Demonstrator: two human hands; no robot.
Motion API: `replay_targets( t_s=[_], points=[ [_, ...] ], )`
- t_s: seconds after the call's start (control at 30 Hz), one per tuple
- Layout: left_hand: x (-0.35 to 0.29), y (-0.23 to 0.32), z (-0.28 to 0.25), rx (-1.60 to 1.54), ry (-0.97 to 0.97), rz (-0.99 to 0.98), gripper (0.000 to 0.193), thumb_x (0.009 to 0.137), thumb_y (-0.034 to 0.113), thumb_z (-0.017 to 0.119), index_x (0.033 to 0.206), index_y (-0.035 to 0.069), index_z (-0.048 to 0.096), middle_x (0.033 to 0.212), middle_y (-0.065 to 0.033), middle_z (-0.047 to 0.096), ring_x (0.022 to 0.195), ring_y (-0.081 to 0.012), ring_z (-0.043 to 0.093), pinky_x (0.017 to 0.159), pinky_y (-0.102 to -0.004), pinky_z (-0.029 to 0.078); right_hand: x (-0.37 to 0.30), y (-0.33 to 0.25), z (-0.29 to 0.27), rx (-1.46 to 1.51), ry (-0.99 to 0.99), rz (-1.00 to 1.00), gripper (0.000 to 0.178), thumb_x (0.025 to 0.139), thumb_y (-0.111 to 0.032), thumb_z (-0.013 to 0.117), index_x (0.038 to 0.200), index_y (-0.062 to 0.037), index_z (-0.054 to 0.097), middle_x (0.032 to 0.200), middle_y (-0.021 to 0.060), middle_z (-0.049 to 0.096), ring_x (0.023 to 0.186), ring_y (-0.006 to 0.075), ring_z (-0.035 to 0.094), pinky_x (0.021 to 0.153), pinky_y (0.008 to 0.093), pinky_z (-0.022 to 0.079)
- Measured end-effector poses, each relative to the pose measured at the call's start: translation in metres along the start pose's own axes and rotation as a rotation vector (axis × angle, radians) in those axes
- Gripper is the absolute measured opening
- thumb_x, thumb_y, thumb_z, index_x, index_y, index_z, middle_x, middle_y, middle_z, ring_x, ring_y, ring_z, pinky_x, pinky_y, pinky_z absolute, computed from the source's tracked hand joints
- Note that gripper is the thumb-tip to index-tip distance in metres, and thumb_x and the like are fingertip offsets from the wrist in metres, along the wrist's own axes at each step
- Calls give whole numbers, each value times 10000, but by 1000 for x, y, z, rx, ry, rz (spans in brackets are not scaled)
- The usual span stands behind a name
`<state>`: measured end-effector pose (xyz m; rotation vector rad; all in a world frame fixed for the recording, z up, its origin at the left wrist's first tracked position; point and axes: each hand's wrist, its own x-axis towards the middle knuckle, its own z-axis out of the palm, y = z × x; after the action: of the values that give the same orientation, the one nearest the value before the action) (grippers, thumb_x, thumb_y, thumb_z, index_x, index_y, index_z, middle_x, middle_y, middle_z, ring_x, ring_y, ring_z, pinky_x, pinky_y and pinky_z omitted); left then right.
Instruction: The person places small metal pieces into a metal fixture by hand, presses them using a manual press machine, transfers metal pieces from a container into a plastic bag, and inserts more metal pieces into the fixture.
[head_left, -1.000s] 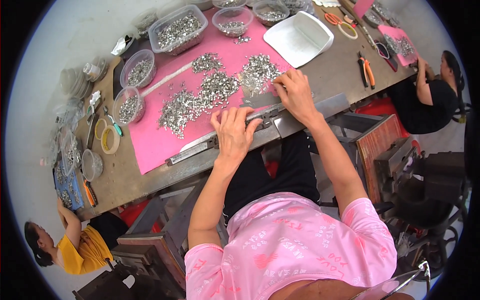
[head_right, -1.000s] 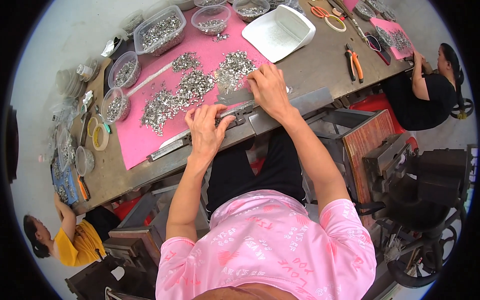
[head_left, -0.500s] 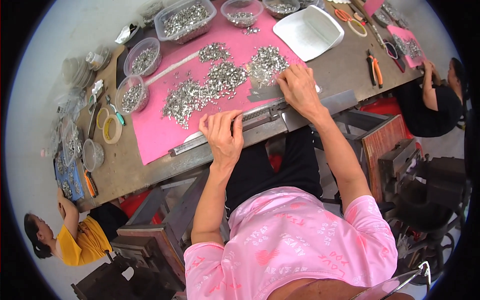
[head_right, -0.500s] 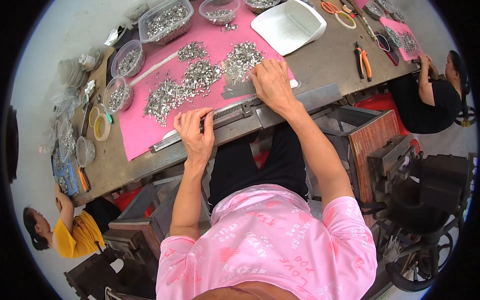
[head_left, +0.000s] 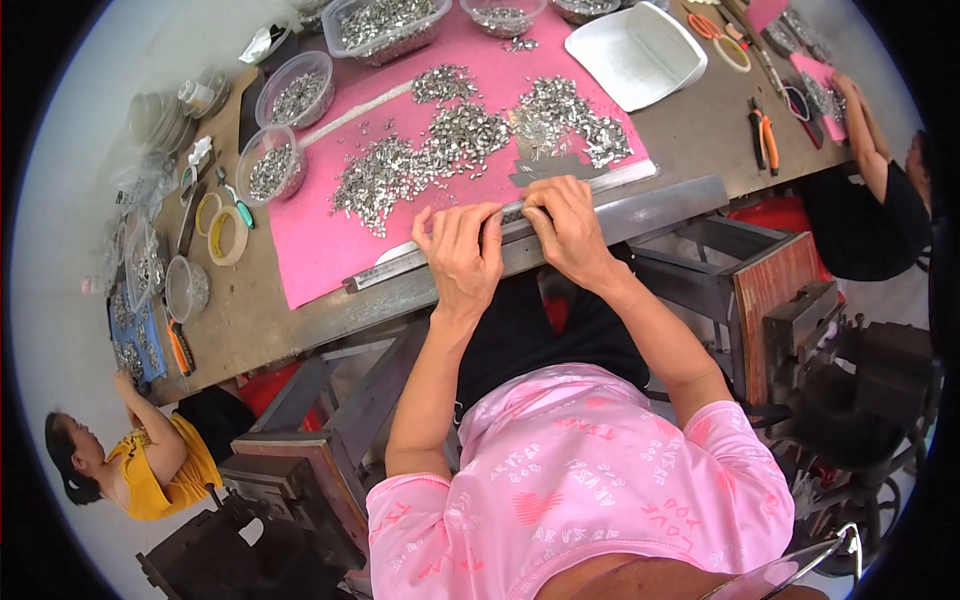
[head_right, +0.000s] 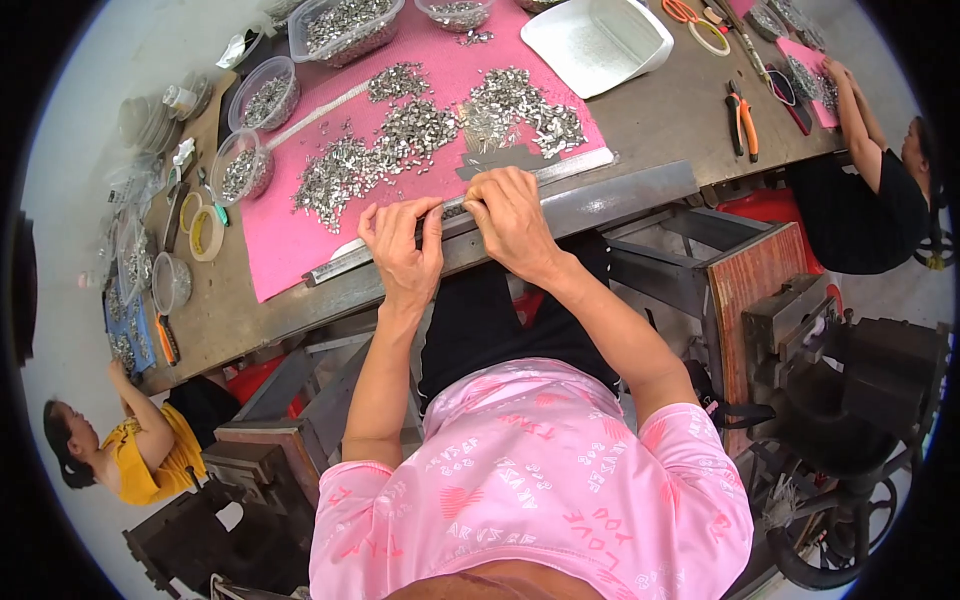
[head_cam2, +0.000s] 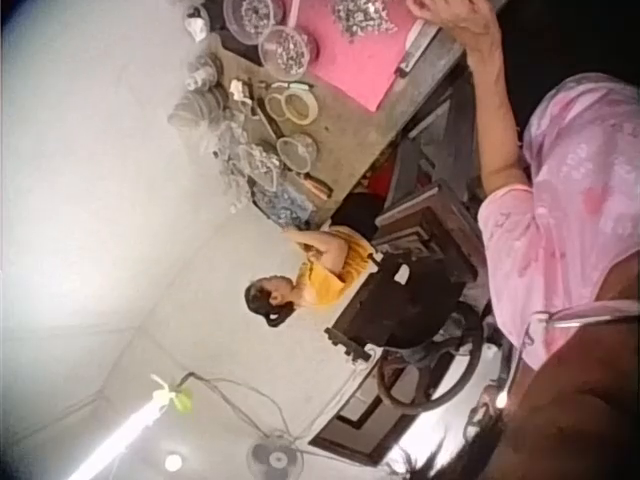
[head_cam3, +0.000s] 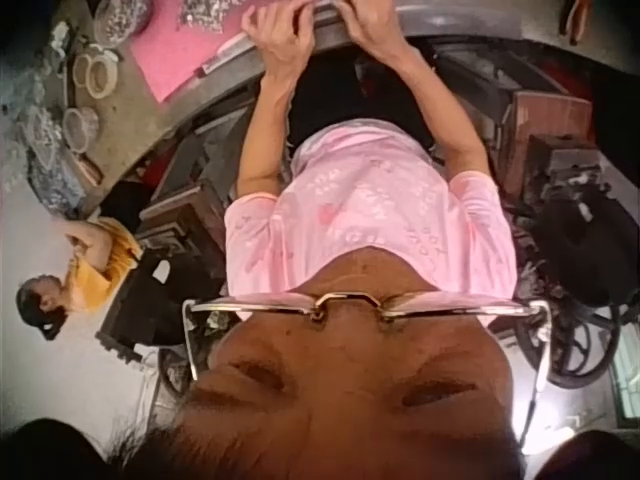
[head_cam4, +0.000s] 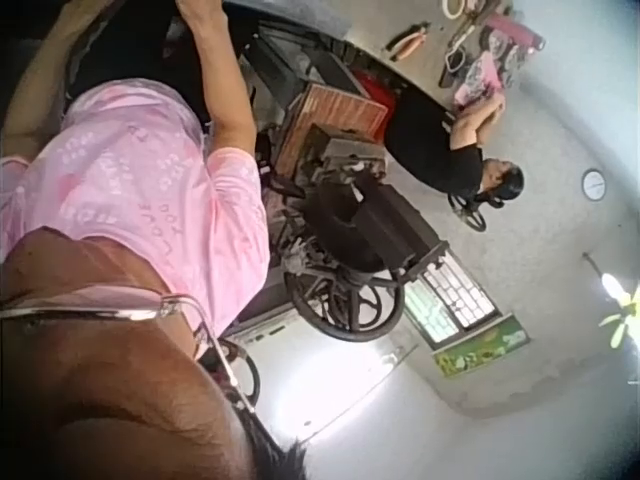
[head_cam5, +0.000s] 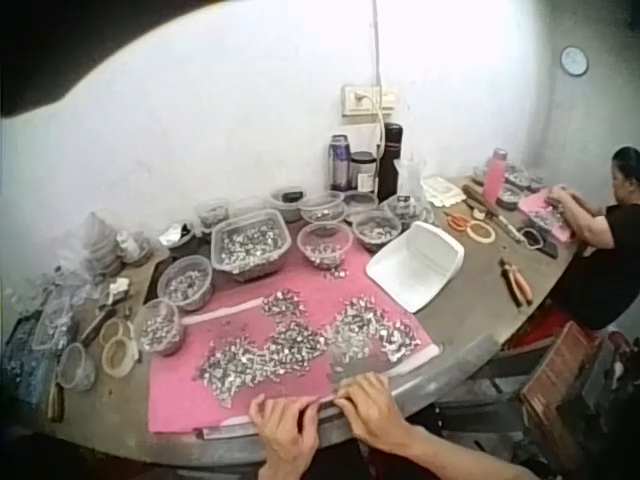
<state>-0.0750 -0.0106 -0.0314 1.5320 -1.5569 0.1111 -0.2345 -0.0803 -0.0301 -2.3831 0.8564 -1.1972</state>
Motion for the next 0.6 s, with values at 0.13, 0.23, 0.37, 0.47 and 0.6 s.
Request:
replay_targets(
  t_s=[0.13,0.23,0.37,0.47,0.6],
  points=[
    [1,1,-2,12,-22,-9,93,900,101,731,988,108,702,930,-5,690,889,-198,626,1049,-429,327,-2,-1,1,-43,-10,3,93,889,-30,667,932,-54,588,1004,75,624,969,268,570,897,402,387],
    [1,3,0,33,-35,-7,96,898,105,730,990,115,706,939,-6,688,899,-201,624,1045,-440,328,-4,2,1,-45,-11,-2,107,877,-31,673,931,-54,584,998,73,625,976,269,575,906,405,386],
    [1,11,2,47,-57,-3,105,894,109,731,995,125,708,937,-12,672,906,-210,616,1041,-459,328,-6,3,0,-37,3,-11,123,864,-29,678,933,-52,579,1001,76,626,991,277,578,920,413,385],
    [1,11,4,50,-71,0,106,893,112,728,997,128,709,937,-13,664,913,-213,611,1044,-469,326,-6,3,0,-47,9,-16,128,861,-26,680,933,-49,576,997,78,627,991,284,581,926,418,385],
    [1,13,5,58,-87,0,108,894,114,723,1000,128,710,943,-13,664,920,-213,610,1047,-475,323,-7,4,0,-100,-5,-47,131,860,-20,679,930,-48,572,991,79,629,995,289,584,932,420,386]
  ],
)
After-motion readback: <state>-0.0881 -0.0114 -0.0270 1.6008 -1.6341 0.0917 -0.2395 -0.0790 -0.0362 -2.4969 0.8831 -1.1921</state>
